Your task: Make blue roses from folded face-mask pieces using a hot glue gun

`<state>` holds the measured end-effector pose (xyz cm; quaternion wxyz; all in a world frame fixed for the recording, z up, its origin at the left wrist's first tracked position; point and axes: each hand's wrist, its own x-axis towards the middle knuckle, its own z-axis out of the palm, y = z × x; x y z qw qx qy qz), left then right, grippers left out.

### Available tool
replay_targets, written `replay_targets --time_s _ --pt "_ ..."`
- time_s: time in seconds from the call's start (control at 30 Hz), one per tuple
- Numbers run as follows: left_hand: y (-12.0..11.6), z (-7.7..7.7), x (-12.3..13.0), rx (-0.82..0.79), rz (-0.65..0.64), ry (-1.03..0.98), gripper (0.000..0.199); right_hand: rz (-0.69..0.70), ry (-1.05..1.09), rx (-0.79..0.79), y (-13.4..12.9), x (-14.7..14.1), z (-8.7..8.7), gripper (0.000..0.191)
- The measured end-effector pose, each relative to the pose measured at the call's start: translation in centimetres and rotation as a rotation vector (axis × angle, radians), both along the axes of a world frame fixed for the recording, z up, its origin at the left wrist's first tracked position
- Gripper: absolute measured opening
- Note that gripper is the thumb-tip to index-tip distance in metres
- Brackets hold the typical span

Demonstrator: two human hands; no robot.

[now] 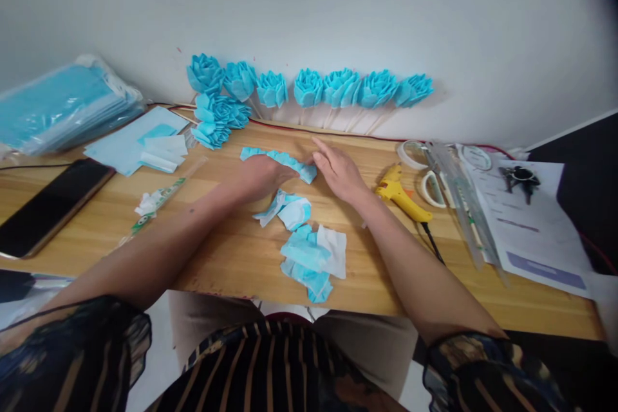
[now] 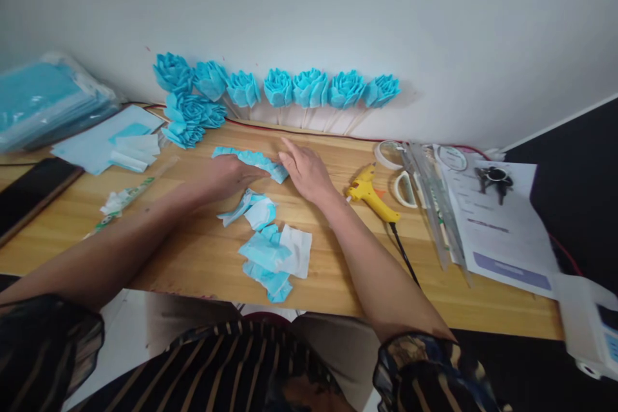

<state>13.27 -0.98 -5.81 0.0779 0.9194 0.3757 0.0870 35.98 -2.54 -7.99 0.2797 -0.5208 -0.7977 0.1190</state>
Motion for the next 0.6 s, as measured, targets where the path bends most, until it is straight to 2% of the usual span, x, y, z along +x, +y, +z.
replay_targets --time_s 0.1,0.2,0.4,0.6 --pt "0.3 1.1 -0.6 0.019 0.093 -0.076 0.036 0.024 0.042 0.015 -0.1 0.0 0.2 0.065" --pt "0.5 1.6 -1.0 0.011 0.099 -0.065 0.034 0.055 0.052 0.011 -0.2 -0.2 0.4 0.064" --pt "0.4 0.8 -0.7 0.076 0.056 0.094 0.034 0.102 0.034 0.014 -0.4 -0.5 0.5 0.062" --pt "-0.1 0.9 -0.2 0.048 0.068 0.182 0.036 0.105 0.0 0.001 -0.3 -1.0 0.4 0.061"
